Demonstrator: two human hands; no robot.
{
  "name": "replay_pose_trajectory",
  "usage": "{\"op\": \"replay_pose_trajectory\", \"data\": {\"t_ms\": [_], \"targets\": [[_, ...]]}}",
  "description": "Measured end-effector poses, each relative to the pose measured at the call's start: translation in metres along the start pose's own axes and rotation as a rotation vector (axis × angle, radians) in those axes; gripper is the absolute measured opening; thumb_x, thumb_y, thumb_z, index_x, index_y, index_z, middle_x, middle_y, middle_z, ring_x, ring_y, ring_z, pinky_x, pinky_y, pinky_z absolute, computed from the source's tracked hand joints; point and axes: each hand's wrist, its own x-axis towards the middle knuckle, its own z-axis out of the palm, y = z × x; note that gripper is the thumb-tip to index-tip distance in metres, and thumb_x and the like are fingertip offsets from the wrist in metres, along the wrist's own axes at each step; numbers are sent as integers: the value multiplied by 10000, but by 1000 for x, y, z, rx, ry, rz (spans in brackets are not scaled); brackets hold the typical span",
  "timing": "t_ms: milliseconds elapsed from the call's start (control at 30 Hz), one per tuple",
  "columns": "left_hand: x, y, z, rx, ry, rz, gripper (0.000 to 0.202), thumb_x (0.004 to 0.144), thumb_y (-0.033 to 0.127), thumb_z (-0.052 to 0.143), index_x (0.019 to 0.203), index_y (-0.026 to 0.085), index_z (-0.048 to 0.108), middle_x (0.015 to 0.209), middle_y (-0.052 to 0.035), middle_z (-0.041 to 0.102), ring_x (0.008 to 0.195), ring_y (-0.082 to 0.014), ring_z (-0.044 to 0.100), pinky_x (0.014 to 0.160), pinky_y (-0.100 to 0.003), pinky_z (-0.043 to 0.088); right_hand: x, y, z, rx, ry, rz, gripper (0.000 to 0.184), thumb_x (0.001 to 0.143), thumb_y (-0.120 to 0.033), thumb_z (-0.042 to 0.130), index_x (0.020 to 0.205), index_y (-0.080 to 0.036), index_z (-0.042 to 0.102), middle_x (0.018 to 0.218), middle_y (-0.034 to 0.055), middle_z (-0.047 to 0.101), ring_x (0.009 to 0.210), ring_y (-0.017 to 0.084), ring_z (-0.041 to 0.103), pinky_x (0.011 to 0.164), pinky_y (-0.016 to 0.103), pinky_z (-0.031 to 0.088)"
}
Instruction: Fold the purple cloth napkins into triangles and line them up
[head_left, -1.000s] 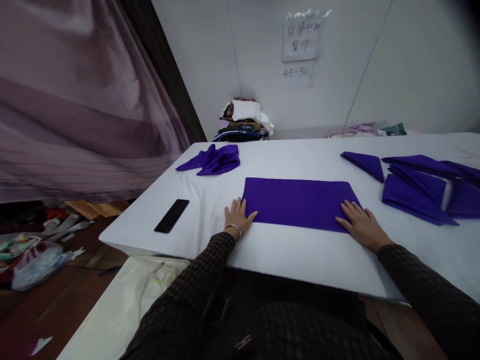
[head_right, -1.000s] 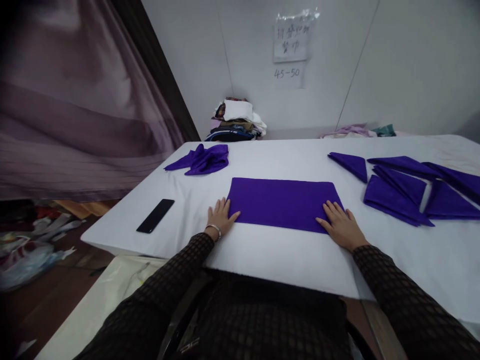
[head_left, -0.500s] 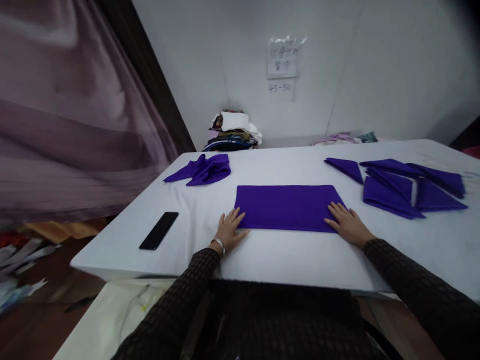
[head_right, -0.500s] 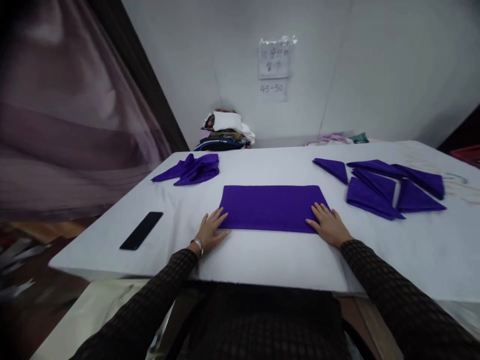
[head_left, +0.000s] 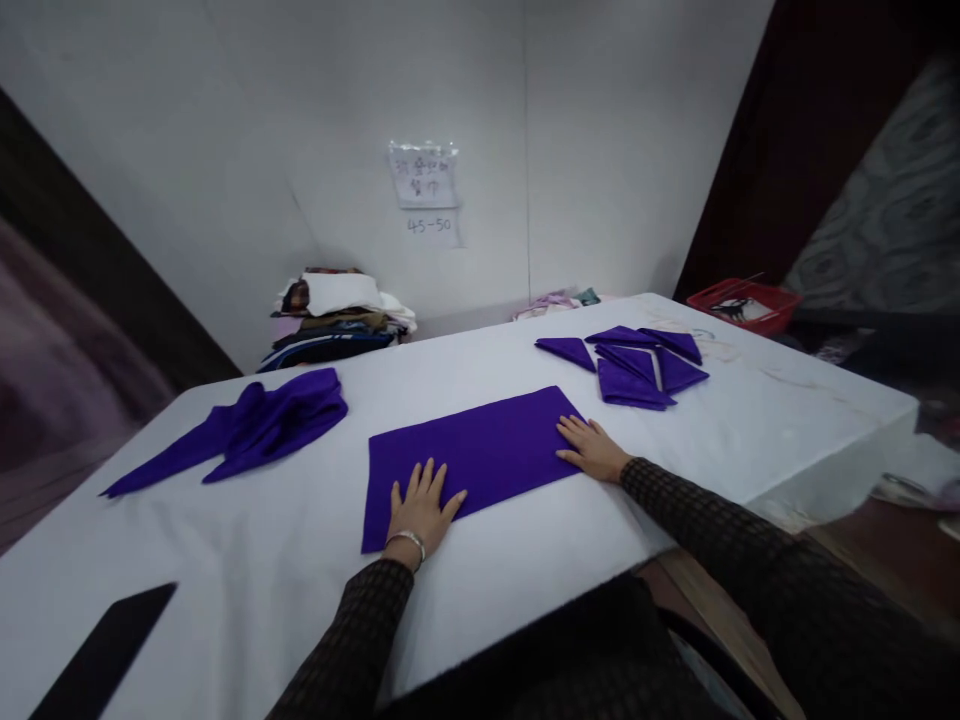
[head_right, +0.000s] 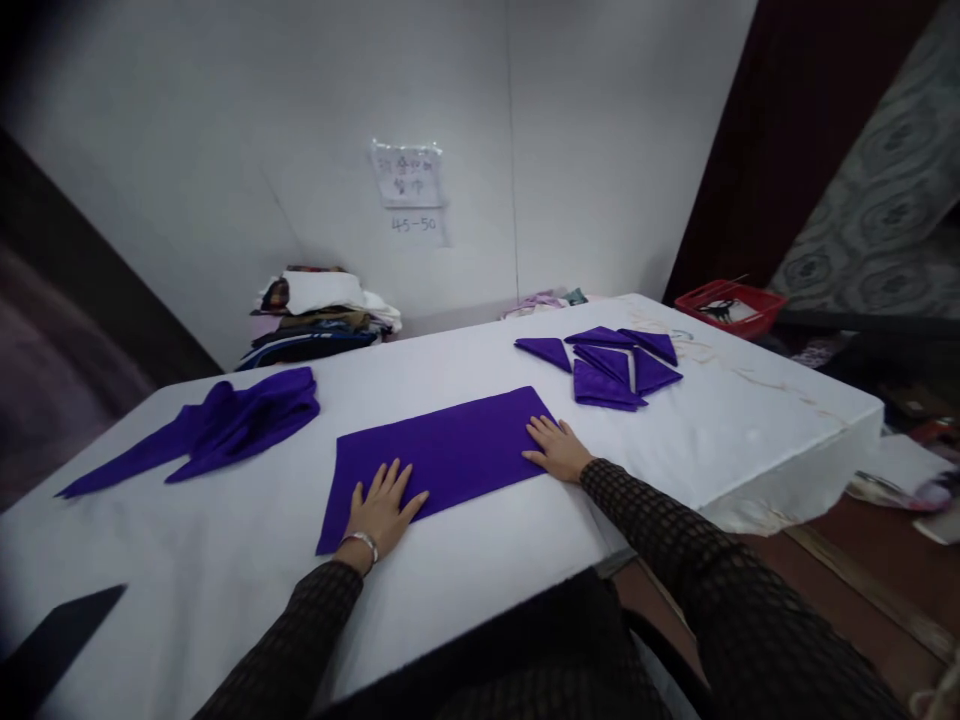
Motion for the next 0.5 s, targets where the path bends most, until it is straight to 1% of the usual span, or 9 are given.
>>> {"op": "replay_pose_trajectory", "data": {"t_ms": [67,133,200,267,300,333,367,433,500], "targets": [[1,-2,2,23,-8,-7,694,870,616,270,1450,236,310,1547,-41,185,1430,-277,114,1128,-564,121,2,-8,-4,-3,3,35,689,910,-602,314,1436,-158,353,1508,164,265,1391,329,206,1091,568,166],[2,-3,1,50,-22,-11,691,870,604,273,1453,234,302,1549,-43,174,1431,-273,112,1125,-563,130,6,-24,-6,-3,24,50,715,905,-617,309,1429,-133,362,1511,181,243,1398,339,172,1087,589,144],[3,-2,0,72,-28,-13,683,871,590,276,1455,236,294,1550,-40,165,1431,-269,111,1122,-559,139,12,-50,-6,19,56,-16,741,895,-654,278,1448,-164,328,1532,136,194,1411,313,127,1107,561,117],[4,-2,0,87,-35,-20,675,871,574,286,1457,239,287,1551,-39,159,1432,-268,112,1120,-558,143,17,-80,-1,68,74,-119,728,882,-689,240,1469,-261,276,1541,44,157,1412,284,140,1119,535,134],[5,-2,1,93,-38,-24,672,872,565,291,1458,236,284,1551,-41,160,1431,-267,113,1119,-558,143,20,-95,2,88,73,-173,708,872,-700,253,1468,-318,258,1537,-10,152,1410,274,156,1124,519,150],[5,-2,2,98,-40,-26,669,874,557,294,1458,232,281,1551,-44,162,1431,-266,116,1118,-558,143,22,-106,6,97,100,-199,674,882,-673,278,1466,-338,259,1530,-31,166,1407,267,169,1133,491,152],[6,-3,2,102,-41,-27,666,875,549,296,1458,227,280,1551,-47,165,1431,-267,119,1116,-559,143,23,-115,9,108,122,-212,648,895,-627,324,1463,-319,285,1524,-14,196,1401,268,188,1139,456,154],[7,-4,4,105,-35,-27,661,879,536,297,1458,219,278,1550,-54,171,1430,-269,123,1112,-561,144,24,-120,15,118,125,-211,610,901,-559,396,1450,-301,332,1513,12,247,1390,271,215,1147,415,144],[8,-5,6,104,-31,-23,658,879,531,301,1459,220,274,1551,-53,168,1431,-271,118,1111,-561,143,22,-107,18,118,96,-187,602,898,-548,424,1441,-297,352,1511,26,264,1389,278,221,1151,419,118]]}}
